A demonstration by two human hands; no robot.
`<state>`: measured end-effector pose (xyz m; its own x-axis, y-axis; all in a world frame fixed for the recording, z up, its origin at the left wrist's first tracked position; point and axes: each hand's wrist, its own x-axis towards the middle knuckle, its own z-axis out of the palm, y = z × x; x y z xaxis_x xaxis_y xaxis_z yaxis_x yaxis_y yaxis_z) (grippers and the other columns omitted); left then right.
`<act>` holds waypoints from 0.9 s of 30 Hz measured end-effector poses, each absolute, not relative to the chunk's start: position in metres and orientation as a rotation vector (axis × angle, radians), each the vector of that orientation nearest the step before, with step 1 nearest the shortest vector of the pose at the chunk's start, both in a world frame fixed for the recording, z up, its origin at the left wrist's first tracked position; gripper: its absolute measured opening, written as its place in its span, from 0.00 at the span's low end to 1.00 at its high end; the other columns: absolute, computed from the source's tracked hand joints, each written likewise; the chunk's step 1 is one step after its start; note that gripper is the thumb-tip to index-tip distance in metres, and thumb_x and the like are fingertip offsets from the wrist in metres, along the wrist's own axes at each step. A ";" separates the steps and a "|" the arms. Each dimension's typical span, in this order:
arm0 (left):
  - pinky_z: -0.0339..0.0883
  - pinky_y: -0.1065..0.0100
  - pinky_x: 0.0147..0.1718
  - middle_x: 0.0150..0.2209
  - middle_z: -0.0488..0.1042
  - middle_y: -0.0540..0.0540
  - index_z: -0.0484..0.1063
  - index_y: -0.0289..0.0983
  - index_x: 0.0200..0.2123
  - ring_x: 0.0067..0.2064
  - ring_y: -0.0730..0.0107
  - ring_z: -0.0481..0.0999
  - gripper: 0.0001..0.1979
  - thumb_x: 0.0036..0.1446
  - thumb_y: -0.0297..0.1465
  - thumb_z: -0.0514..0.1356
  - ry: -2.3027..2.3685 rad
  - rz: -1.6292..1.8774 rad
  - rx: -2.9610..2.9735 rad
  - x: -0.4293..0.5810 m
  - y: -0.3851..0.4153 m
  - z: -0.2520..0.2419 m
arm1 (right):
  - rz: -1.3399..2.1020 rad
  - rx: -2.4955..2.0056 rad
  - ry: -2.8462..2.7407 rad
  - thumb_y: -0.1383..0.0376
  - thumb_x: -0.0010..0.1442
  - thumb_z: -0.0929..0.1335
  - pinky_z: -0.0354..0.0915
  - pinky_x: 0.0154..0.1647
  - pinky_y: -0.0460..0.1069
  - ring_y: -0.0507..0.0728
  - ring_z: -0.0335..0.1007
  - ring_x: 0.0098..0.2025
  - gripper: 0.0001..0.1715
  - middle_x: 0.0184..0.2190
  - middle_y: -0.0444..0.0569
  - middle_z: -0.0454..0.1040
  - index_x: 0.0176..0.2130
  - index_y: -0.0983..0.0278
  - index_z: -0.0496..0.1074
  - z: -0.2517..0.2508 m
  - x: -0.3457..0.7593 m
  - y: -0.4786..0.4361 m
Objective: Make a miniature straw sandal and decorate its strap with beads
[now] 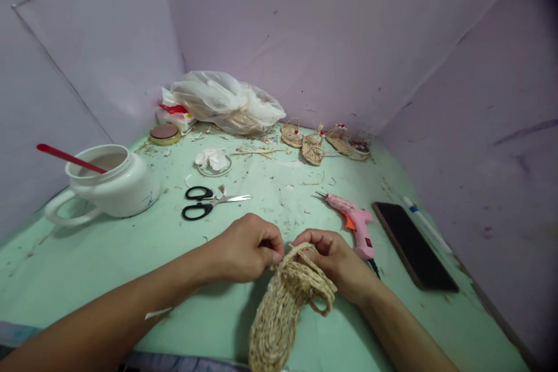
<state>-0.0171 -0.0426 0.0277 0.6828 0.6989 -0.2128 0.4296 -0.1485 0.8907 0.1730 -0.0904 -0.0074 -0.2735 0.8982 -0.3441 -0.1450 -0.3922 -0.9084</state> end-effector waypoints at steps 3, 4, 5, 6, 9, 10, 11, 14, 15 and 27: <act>0.54 0.73 0.23 0.20 0.68 0.52 0.74 0.35 0.23 0.24 0.74 0.64 0.07 0.43 0.24 0.55 0.919 0.332 1.851 -0.016 -0.046 0.026 | 1.724 -1.243 -1.021 0.58 0.40 0.76 0.59 0.20 0.42 0.47 0.66 0.19 0.16 0.20 0.45 0.75 0.26 0.67 0.74 -0.007 0.173 -0.090; 0.54 0.73 0.23 0.20 0.68 0.52 0.73 0.35 0.23 0.24 0.74 0.64 0.07 0.44 0.24 0.55 0.925 0.343 1.864 -0.016 -0.047 0.025 | 1.709 -1.254 -1.021 0.59 0.39 0.77 0.59 0.20 0.42 0.47 0.66 0.19 0.16 0.20 0.45 0.75 0.25 0.67 0.74 -0.007 0.173 -0.090; 0.55 0.73 0.23 0.20 0.67 0.52 0.73 0.35 0.23 0.24 0.74 0.64 0.07 0.44 0.24 0.55 0.930 0.352 1.871 -0.016 -0.048 0.024 | 1.695 -1.263 -1.025 0.60 0.38 0.77 0.60 0.20 0.43 0.48 0.66 0.19 0.16 0.19 0.45 0.76 0.25 0.68 0.74 -0.006 0.172 -0.090; 0.55 0.73 0.23 0.19 0.67 0.52 0.72 0.35 0.22 0.24 0.75 0.64 0.07 0.45 0.24 0.55 0.934 0.359 1.874 -0.015 -0.049 0.023 | 1.687 -1.270 -1.032 0.61 0.37 0.78 0.60 0.20 0.43 0.48 0.66 0.19 0.15 0.19 0.45 0.75 0.24 0.68 0.74 -0.005 0.172 -0.090; 0.55 0.73 0.23 0.19 0.66 0.52 0.71 0.35 0.22 0.23 0.75 0.63 0.07 0.44 0.24 0.54 0.939 0.363 1.870 -0.015 -0.051 0.021 | 1.673 -1.290 -1.050 0.64 0.35 0.78 0.61 0.21 0.44 0.49 0.67 0.19 0.14 0.18 0.45 0.75 0.23 0.67 0.74 -0.002 0.171 -0.091; 0.54 0.74 0.22 0.19 0.66 0.52 0.71 0.35 0.22 0.23 0.75 0.63 0.07 0.44 0.24 0.54 0.943 0.363 1.872 -0.014 -0.051 0.021 | 1.670 -1.301 -1.052 0.65 0.34 0.78 0.61 0.21 0.44 0.49 0.67 0.19 0.14 0.18 0.45 0.75 0.23 0.67 0.74 -0.001 0.171 -0.091; 0.54 0.74 0.22 0.19 0.66 0.52 0.71 0.35 0.21 0.23 0.76 0.62 0.07 0.44 0.24 0.54 0.950 0.362 1.879 -0.014 -0.051 0.021 | 1.668 -1.311 -1.052 0.66 0.34 0.78 0.61 0.21 0.44 0.49 0.67 0.19 0.13 0.18 0.45 0.75 0.22 0.68 0.75 -0.001 0.171 -0.091; 0.53 0.74 0.22 0.18 0.64 0.53 0.70 0.35 0.20 0.22 0.76 0.61 0.07 0.42 0.23 0.53 0.969 0.363 1.902 -0.012 -0.053 0.020 | 1.665 -1.318 -1.054 0.66 0.34 0.78 0.61 0.20 0.43 0.49 0.66 0.18 0.13 0.17 0.45 0.75 0.21 0.67 0.74 -0.001 0.171 -0.091; 0.53 0.74 0.22 0.18 0.64 0.53 0.69 0.35 0.20 0.23 0.76 0.61 0.07 0.42 0.23 0.52 0.973 0.364 1.907 -0.012 -0.053 0.020 | 1.666 -1.315 -1.056 0.66 0.34 0.78 0.61 0.20 0.44 0.49 0.66 0.18 0.12 0.17 0.45 0.75 0.21 0.68 0.74 -0.001 0.171 -0.091; 0.55 0.73 0.22 0.19 0.67 0.52 0.71 0.34 0.22 0.23 0.75 0.64 0.07 0.44 0.24 0.54 0.946 0.326 1.849 -0.011 -0.050 0.025 | 1.640 -1.339 -1.107 0.65 0.38 0.76 0.60 0.20 0.43 0.48 0.65 0.18 0.10 0.18 0.45 0.75 0.23 0.68 0.76 0.000 0.169 -0.092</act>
<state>-0.0109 -0.0500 0.0251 0.6586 0.7301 -0.1821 0.4625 -0.2019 0.8633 0.1686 -0.0923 -0.0002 -0.1863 0.9185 -0.3488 -0.0201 -0.3585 -0.9333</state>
